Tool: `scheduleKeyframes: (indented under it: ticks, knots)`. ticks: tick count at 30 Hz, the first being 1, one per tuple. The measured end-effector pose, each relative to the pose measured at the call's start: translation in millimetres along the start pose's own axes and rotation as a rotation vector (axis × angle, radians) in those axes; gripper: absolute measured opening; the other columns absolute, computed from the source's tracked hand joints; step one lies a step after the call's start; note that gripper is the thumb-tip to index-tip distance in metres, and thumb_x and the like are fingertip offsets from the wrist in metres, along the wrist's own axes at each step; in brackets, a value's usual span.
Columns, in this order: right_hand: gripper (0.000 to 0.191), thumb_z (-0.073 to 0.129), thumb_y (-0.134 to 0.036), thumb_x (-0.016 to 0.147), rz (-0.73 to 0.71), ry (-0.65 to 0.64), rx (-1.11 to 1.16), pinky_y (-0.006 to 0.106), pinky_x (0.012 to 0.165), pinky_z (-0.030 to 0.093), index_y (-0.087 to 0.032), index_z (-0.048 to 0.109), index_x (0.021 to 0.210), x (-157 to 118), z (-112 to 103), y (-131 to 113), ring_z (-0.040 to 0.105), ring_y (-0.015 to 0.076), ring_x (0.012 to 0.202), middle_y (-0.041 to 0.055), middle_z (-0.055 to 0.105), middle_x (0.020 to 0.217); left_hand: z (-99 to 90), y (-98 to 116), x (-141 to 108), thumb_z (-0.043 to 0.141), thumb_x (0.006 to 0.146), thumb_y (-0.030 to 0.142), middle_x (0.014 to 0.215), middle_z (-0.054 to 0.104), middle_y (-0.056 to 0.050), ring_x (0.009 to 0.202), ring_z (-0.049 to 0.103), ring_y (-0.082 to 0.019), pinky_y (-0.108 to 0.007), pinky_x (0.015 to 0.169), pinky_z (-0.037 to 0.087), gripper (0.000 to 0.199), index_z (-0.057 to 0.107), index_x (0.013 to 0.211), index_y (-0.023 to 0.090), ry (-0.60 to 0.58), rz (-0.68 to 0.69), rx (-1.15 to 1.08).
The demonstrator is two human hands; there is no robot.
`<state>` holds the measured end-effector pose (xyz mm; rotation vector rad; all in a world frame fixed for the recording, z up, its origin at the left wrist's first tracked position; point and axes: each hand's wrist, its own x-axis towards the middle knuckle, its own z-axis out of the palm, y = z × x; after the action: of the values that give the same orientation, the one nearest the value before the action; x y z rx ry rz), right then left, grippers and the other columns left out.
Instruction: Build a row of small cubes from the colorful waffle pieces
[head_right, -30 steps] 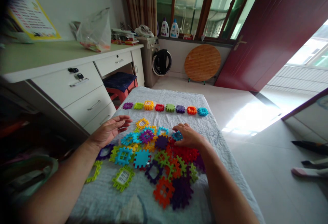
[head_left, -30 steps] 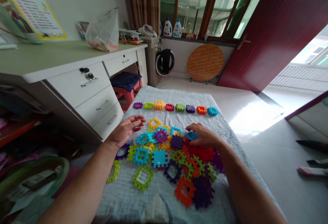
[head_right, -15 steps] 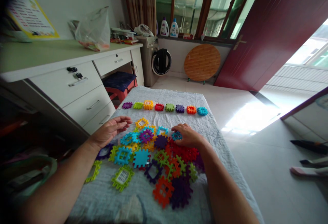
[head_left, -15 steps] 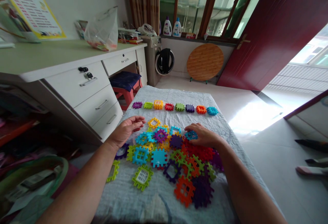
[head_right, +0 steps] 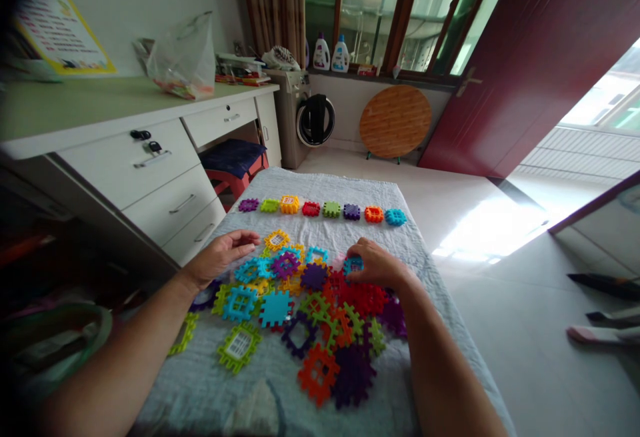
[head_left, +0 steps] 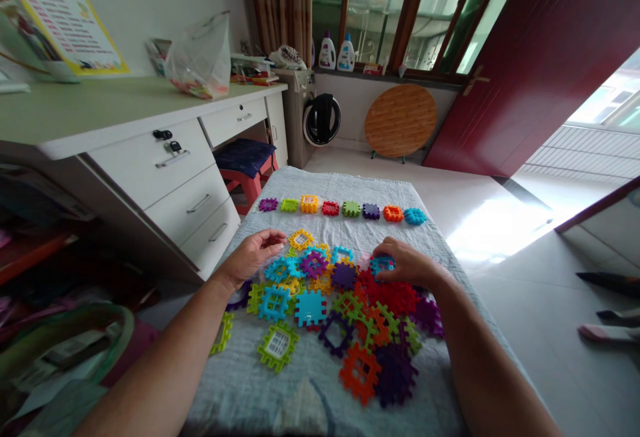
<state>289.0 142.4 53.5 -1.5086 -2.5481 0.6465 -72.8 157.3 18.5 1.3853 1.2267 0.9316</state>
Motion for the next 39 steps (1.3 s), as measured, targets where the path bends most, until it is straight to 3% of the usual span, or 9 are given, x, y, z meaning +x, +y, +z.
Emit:
scheduleKeyframes:
  ticks: [10,20,28,39]
  knots:
    - [0.047,0.069,-0.029,0.065,0.079,-0.068,-0.071,0.036,0.088,0.040,-0.018,0.056,0.108,0,6,-5,0.049,0.0246,0.099,0.0090,0.053,0.105,2.1,0,0,0.068,0.070,0.039,0.102,0.065,-0.007,0.099,0.060,-0.022,-0.037,0.090,0.046,0.040,0.062,0.102,0.016,0.009,-0.001,0.005]
    - [0.042,0.067,-0.025,0.063,0.014,0.096,-0.144,0.035,0.088,0.041,-0.015,0.058,0.104,5,13,-1,0.049,0.0242,0.097,0.0100,0.054,0.101,2.2,1,0,0.068,0.071,0.038,0.103,0.065,-0.007,0.099,0.059,-0.021,-0.035,0.090,0.046,0.039,0.061,0.103,0.016,-0.002,-0.007,0.004]
    - [0.064,0.072,-0.030,0.062,0.048,0.084,-0.110,0.040,0.093,0.039,-0.018,0.053,0.122,6,13,8,0.048,0.0276,0.107,0.0111,0.054,0.113,0.9,-1,0,0.068,0.071,0.039,0.103,0.065,-0.007,0.100,0.059,-0.021,-0.035,0.090,0.046,0.040,0.060,0.103,0.016,-0.005,-0.010,-0.009]
    - [0.046,0.068,-0.025,0.066,0.011,0.099,-0.098,0.037,0.091,0.041,-0.015,0.060,0.110,7,10,4,0.052,0.0260,0.102,0.0119,0.057,0.108,2.1,-1,0,0.068,0.070,0.039,0.103,0.065,-0.008,0.100,0.060,-0.022,-0.036,0.090,0.046,0.041,0.061,0.103,0.017,0.004,-0.009,0.004]
